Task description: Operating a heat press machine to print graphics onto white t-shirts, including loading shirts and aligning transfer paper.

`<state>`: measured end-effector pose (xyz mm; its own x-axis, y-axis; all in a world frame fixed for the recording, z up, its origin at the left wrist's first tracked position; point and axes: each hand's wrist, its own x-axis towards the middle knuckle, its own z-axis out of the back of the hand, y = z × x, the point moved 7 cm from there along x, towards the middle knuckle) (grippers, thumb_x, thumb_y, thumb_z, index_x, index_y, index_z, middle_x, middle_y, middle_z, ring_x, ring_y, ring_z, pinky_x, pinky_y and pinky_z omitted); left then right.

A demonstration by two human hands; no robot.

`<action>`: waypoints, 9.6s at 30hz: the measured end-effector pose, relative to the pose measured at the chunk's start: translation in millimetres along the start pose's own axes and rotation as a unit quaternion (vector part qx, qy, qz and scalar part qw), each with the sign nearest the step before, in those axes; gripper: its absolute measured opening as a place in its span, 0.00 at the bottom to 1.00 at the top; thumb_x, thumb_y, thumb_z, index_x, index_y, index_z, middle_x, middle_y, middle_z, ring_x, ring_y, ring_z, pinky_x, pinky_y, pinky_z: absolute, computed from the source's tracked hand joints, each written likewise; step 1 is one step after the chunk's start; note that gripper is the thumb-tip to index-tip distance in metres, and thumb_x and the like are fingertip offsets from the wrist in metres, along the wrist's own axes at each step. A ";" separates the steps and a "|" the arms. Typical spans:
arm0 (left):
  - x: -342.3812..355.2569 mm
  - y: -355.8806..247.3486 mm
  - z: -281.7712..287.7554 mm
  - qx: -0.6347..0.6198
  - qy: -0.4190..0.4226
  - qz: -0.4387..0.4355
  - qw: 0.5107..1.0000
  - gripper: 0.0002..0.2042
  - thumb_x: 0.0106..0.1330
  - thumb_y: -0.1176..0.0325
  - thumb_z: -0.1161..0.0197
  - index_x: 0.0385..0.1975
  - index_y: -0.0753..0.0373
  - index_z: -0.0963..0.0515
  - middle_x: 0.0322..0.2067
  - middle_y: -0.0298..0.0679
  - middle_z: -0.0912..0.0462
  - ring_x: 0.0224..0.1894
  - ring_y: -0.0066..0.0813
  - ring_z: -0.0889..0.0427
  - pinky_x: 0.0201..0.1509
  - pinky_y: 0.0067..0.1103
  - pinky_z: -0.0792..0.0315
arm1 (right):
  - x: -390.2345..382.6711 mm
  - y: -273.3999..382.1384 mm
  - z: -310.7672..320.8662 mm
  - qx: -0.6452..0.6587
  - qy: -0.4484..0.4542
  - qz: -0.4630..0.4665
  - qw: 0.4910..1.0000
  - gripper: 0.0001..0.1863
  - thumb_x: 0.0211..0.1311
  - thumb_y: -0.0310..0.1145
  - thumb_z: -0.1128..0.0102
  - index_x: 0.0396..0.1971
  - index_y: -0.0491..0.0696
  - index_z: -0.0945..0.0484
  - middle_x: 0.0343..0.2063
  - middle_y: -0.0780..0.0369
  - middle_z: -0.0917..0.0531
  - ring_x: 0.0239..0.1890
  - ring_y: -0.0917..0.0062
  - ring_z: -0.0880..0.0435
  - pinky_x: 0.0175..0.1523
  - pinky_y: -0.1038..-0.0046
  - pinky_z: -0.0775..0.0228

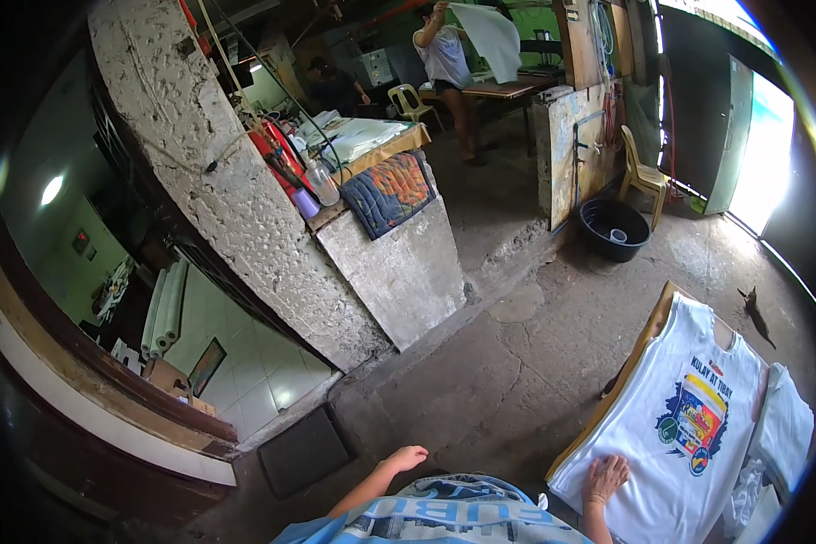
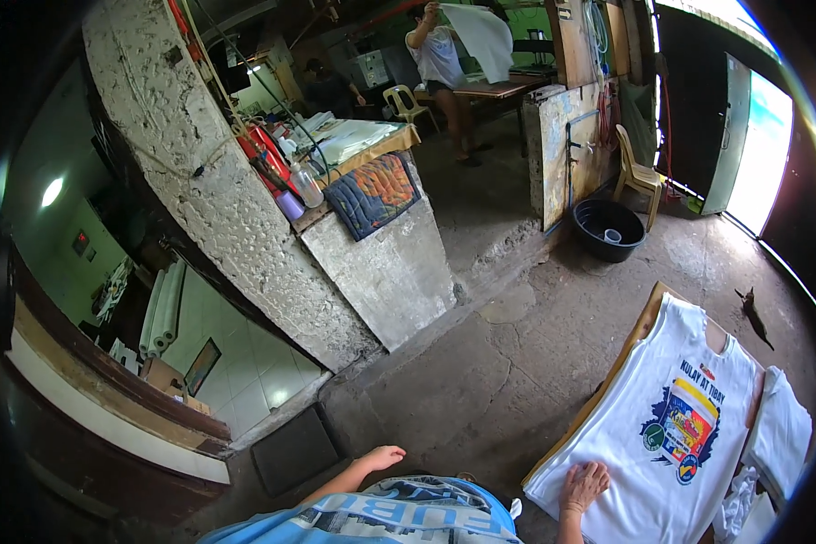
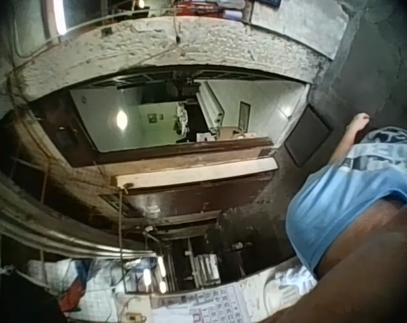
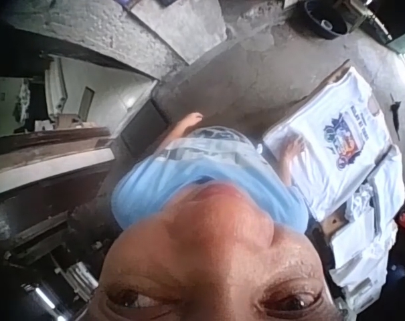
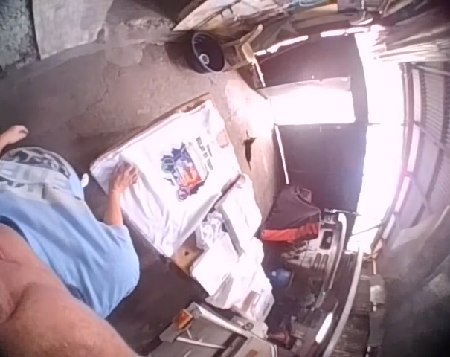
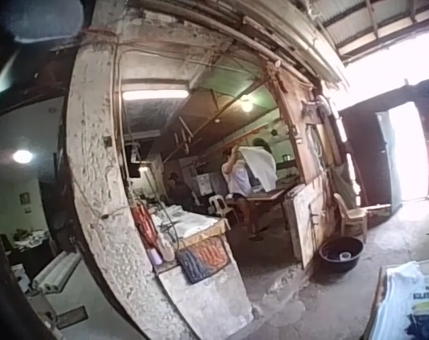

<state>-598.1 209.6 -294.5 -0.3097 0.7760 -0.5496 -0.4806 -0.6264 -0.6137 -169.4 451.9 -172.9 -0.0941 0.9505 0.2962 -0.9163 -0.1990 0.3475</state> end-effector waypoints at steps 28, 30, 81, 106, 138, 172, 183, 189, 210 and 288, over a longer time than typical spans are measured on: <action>-126.1 109.2 -110.1 -0.059 -0.015 0.220 0.974 0.16 0.51 0.62 0.44 0.39 0.60 0.21 0.41 0.48 0.21 0.45 0.43 0.22 0.46 0.34 0.30 | 46.9 7.3 -25.7 -0.126 0.000 0.179 0.976 0.27 0.58 0.50 0.53 0.42 0.37 0.30 0.43 0.49 0.30 0.48 0.50 0.34 0.50 0.52 0.42; -117.3 113.3 -113.8 -0.033 0.023 0.205 0.978 0.16 0.52 0.63 0.45 0.41 0.59 0.21 0.41 0.49 0.21 0.46 0.43 0.22 0.47 0.34 0.30 | 21.4 -3.6 -27.1 -0.139 0.021 0.138 0.980 0.28 0.59 0.51 0.54 0.42 0.37 0.29 0.42 0.49 0.30 0.47 0.49 0.34 0.49 0.51 0.41; -66.9 94.9 -81.2 -0.117 0.089 0.123 0.982 0.18 0.58 0.58 0.45 0.44 0.63 0.24 0.42 0.45 0.21 0.45 0.37 0.22 0.47 0.27 0.30 | -21.5 153.7 -51.9 0.070 0.174 0.254 0.949 0.28 0.41 0.32 0.40 0.48 0.46 0.34 0.60 0.49 0.46 0.63 0.56 0.47 0.64 0.49 0.60; -61.2 -247.3 110.7 -0.296 -0.084 -0.294 0.905 0.07 0.65 0.70 0.47 0.37 0.66 0.26 0.31 0.33 0.25 0.32 0.16 0.28 0.38 0.15 0.32 | 70.4 58.6 -72.6 -0.098 0.149 0.000 0.984 0.25 0.52 0.37 0.46 0.52 0.44 0.31 0.66 0.59 0.55 0.68 0.61 0.58 0.67 0.55 0.66; -109.7 -526.2 214.9 -0.447 0.749 -0.463 0.156 0.15 0.52 0.70 0.40 0.36 0.75 0.29 0.33 0.46 0.28 0.36 0.36 0.29 0.40 0.28 0.38 | 78.7 59.5 -63.3 -0.085 0.078 -0.012 0.993 0.16 0.43 0.32 0.43 0.37 0.49 0.25 0.63 0.60 0.43 0.66 0.60 0.52 0.67 0.56 0.64; -45.9 -402.5 102.3 -0.640 0.630 0.166 0.408 0.05 0.63 0.66 0.51 0.31 0.60 0.32 0.22 0.31 0.36 0.23 0.21 0.38 0.28 0.19 0.41 | -157.6 219.4 -234.1 0.172 0.543 -0.107 0.815 0.22 0.52 0.41 0.50 0.47 0.48 0.26 0.45 0.54 0.22 0.46 0.60 0.23 0.49 0.60 0.31; -152.4 -312.6 17.1 -0.314 0.690 0.404 0.512 0.08 0.62 0.66 0.51 0.32 0.63 0.29 0.21 0.30 0.36 0.24 0.21 0.38 0.30 0.17 0.41 | -432.4 125.2 6.6 0.107 -0.135 -0.725 0.667 0.14 0.51 0.34 0.50 0.38 0.49 0.22 0.38 0.53 0.20 0.43 0.61 0.22 0.48 0.65 0.30; -189.0 -298.4 24.0 -0.194 0.737 0.400 0.509 0.06 0.62 0.66 0.49 0.32 0.61 0.28 0.23 0.29 0.34 0.24 0.20 0.37 0.30 0.17 0.40 | -592.4 281.9 8.1 0.056 -0.071 -0.901 0.425 0.13 0.54 0.31 0.52 0.38 0.46 0.23 0.41 0.53 0.21 0.45 0.59 0.23 0.48 0.62 0.30; -239.0 -211.6 -14.1 -0.034 0.775 0.408 0.482 0.08 0.61 0.65 0.49 0.31 0.62 0.28 0.22 0.31 0.33 0.25 0.22 0.36 0.31 0.18 0.38 | -478.7 420.3 -55.4 0.066 -0.191 -0.780 0.592 0.12 0.52 0.34 0.49 0.32 0.46 0.21 0.31 0.53 0.19 0.37 0.60 0.20 0.44 0.64 0.29; -1464.3 190.5 -142.9 -0.345 0.796 -0.433 0.244 0.09 0.66 0.70 0.47 0.42 0.65 0.32 0.38 0.34 0.27 0.43 0.18 0.29 0.50 0.17 0.36 | -1438.6 467.9 650.0 -0.127 -0.665 -0.422 0.603 0.25 0.39 0.40 0.30 0.36 0.42 0.28 0.29 0.53 0.23 0.31 0.64 0.22 0.35 0.71 0.31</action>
<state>-119.0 -1056.6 312.2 0.6393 -0.0291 0.7684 0.6217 -0.5685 -0.5388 -209.9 -1163.8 141.9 0.6870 -0.3789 0.6200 -0.4660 0.4250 0.7761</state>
